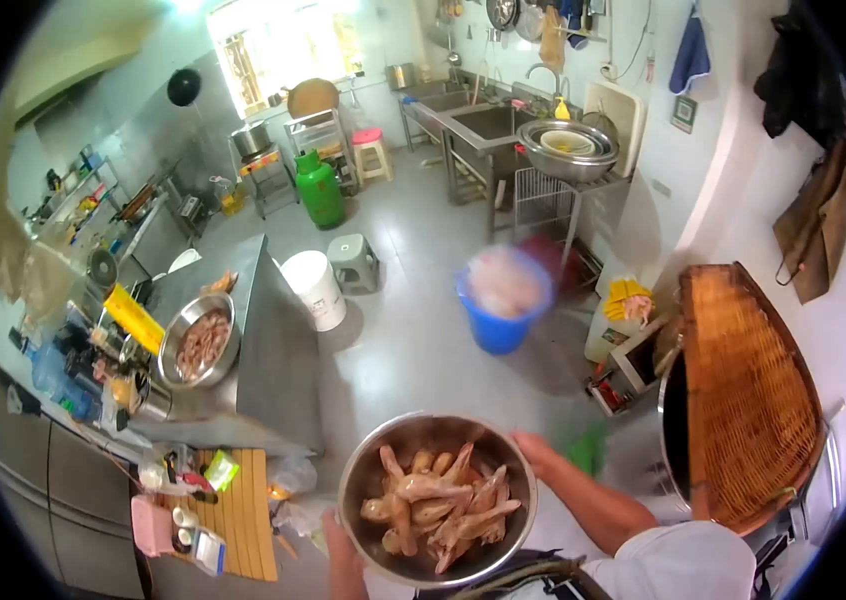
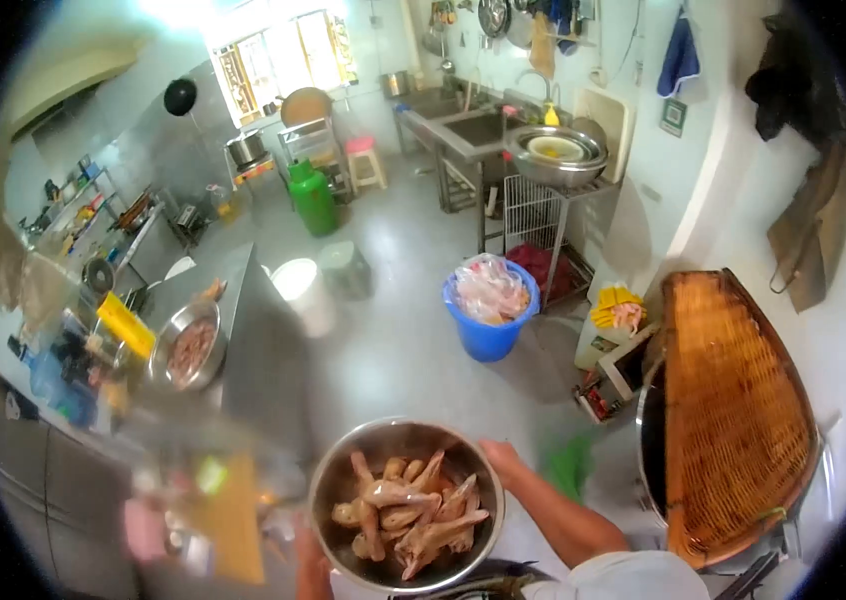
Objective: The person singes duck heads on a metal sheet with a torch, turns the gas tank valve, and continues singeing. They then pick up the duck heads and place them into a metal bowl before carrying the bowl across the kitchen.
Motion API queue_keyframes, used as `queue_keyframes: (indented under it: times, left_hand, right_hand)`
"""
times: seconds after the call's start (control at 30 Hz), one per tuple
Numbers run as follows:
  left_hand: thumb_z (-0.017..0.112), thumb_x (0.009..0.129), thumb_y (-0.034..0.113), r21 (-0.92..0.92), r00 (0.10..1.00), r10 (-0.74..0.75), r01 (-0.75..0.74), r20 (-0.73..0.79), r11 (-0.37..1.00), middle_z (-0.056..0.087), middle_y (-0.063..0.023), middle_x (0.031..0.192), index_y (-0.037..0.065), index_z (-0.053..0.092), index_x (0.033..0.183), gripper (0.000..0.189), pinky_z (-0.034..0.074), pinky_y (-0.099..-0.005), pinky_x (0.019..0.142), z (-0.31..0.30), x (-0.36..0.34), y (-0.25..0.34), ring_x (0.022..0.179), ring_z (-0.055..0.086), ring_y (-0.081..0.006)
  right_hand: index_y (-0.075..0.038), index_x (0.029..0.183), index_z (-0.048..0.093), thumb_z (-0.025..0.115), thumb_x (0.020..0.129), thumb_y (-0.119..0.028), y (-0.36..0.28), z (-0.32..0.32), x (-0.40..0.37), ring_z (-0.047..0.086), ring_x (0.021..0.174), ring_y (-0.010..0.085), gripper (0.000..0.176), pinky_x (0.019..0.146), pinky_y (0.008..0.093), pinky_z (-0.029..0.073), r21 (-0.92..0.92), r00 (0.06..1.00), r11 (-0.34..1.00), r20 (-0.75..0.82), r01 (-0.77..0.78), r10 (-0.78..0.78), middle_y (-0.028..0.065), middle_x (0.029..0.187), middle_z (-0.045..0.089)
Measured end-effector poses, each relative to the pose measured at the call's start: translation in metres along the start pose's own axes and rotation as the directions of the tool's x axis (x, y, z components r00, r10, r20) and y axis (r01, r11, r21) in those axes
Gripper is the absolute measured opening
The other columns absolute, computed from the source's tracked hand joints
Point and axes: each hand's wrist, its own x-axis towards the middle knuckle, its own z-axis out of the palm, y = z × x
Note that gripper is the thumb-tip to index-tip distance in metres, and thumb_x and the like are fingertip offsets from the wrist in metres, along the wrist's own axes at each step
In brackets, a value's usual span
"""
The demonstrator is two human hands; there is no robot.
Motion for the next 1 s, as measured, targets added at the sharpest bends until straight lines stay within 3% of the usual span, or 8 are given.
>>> queue_keyframes:
  times: [0.1,0.33,0.5,0.73,0.8,0.83,0.87,1.0]
  left_hand:
    - [0.028,0.093,0.053,0.077,0.999,0.047,-0.045,-0.024,0.996,0.053,-0.0174,0.132,0.001,0.048,0.132,0.068,0.041,-0.0454,0.104,0.017,0.129,0.044,0.118,0.053,-0.0334]
    - [0.031,0.092,0.052,0.151,0.995,-0.093,0.09,0.017,0.984,0.055,-0.0169,0.128,-0.002,0.049,0.127,0.067,0.042,-0.0432,0.103,0.174,0.339,0.18,0.116,0.054,-0.0322]
    - [0.029,0.093,0.052,0.216,0.992,0.015,-0.042,0.124,0.975,0.053,-0.0184,0.13,-0.002,0.045,0.134,0.07,0.039,-0.0446,0.105,0.266,0.522,0.26,0.118,0.053,-0.0336]
    - [0.027,0.093,0.053,0.223,0.982,-0.002,-0.041,0.187,0.974,0.047,-0.0203,0.137,-0.002,0.041,0.137,0.072,0.036,-0.0444,0.108,0.346,0.694,0.368,0.125,0.048,-0.0339]
    - [0.027,0.093,0.056,0.186,0.992,-0.021,-0.003,0.126,0.982,0.044,-0.0216,0.14,-0.002,0.038,0.14,0.075,0.034,-0.0442,0.109,0.368,0.762,0.401,0.127,0.046,-0.0341]
    - [0.027,0.094,0.056,0.114,0.966,-0.167,0.146,0.199,0.983,0.045,-0.0219,0.14,-0.003,0.037,0.14,0.075,0.034,-0.0445,0.11,0.385,0.792,0.419,0.126,0.046,-0.0337]
    - [0.029,0.096,0.052,0.173,0.992,-0.109,0.097,0.061,0.98,0.048,-0.0215,0.136,-0.003,0.038,0.137,0.07,0.037,-0.0439,0.108,0.407,0.82,0.43,0.124,0.048,-0.0327]
    - [0.032,0.096,0.05,0.243,0.971,-0.041,-0.017,0.234,0.97,0.051,-0.02,0.131,-0.004,0.041,0.132,0.066,0.042,-0.0424,0.103,0.492,0.947,0.475,0.12,0.052,-0.0323]
  right_hand:
    - [0.01,0.09,0.063,0.052,0.092,-0.017,-0.099,0.03,0.07,0.059,0.075,0.0185,0.029,0.067,0.0383,0.049,0.444,0.981,0.88,-0.007,-0.17,0.193,0.0111,0.086,0.063]
    - [0.007,0.088,0.065,0.057,0.09,-0.013,-0.232,0.021,0.246,0.059,0.073,0.0174,0.022,0.063,0.0372,0.05,0.596,0.962,0.802,-0.192,-0.043,0.194,0.0106,0.086,0.063]
    - [0.005,0.087,0.066,0.057,0.089,-0.017,-0.333,0.029,0.423,0.06,0.078,0.0155,0.024,0.069,0.0355,0.049,0.455,0.952,0.891,-0.271,-0.003,0.142,0.0096,0.087,0.064]
    - [-0.003,0.098,0.067,0.052,0.09,-0.021,-0.423,0.037,0.672,0.062,0.081,0.015,0.025,0.072,0.035,0.05,-0.064,0.986,0.993,-0.131,0.1,-0.108,0.0098,0.093,0.07]
    - [-0.003,0.097,0.068,0.052,0.091,-0.02,-0.46,0.039,0.727,0.065,0.082,0.0164,0.024,0.073,0.0351,0.051,0.082,0.991,0.996,-0.128,0.039,-0.028,0.0091,0.093,0.07]
    - [0.0,0.096,0.067,0.051,0.092,-0.02,-0.479,0.04,0.753,0.065,0.081,0.0171,0.026,0.072,0.0353,0.051,0.314,0.991,0.948,-0.104,-0.049,0.085,0.0103,0.091,0.069]
    - [0.003,0.094,0.066,0.05,0.093,-0.019,-0.498,0.042,0.778,0.065,0.08,0.0178,0.028,0.07,0.0356,0.052,0.528,0.977,0.839,-0.078,-0.128,0.198,0.0115,0.09,0.068]
    - [0.007,0.096,0.066,0.051,0.091,-0.021,-0.564,0.029,0.861,0.064,0.076,0.0193,0.033,0.068,0.0372,0.052,0.484,0.907,0.874,-0.384,0.04,0.172,0.0118,0.089,0.067]
